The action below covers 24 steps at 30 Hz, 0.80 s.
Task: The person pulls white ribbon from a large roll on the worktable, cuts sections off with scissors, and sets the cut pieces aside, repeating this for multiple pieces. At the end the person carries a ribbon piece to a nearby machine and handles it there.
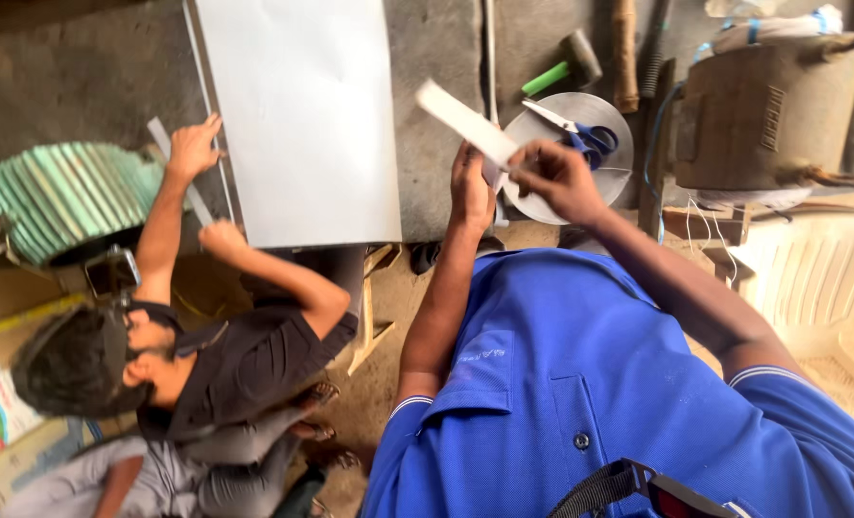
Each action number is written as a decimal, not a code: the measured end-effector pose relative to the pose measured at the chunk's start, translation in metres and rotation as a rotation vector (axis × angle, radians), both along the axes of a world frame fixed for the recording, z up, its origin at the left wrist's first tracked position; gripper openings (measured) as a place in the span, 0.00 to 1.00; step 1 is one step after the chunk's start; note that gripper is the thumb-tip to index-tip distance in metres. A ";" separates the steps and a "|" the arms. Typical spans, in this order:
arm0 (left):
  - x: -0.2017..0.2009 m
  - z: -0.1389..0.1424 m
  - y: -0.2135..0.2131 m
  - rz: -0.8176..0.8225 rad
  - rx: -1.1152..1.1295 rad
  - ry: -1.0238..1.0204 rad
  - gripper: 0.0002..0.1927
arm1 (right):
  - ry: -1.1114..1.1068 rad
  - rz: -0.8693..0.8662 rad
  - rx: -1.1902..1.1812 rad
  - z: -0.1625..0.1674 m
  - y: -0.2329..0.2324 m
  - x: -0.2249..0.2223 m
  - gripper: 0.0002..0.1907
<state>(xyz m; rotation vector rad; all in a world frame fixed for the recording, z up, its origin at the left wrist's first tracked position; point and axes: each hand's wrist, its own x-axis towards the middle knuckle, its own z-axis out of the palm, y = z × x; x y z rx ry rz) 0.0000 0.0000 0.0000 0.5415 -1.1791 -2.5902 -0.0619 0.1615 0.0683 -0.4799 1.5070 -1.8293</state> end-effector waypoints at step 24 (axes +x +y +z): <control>-0.007 0.062 0.002 -0.471 -0.027 0.281 0.29 | 0.225 -0.256 0.183 -0.016 -0.003 0.025 0.15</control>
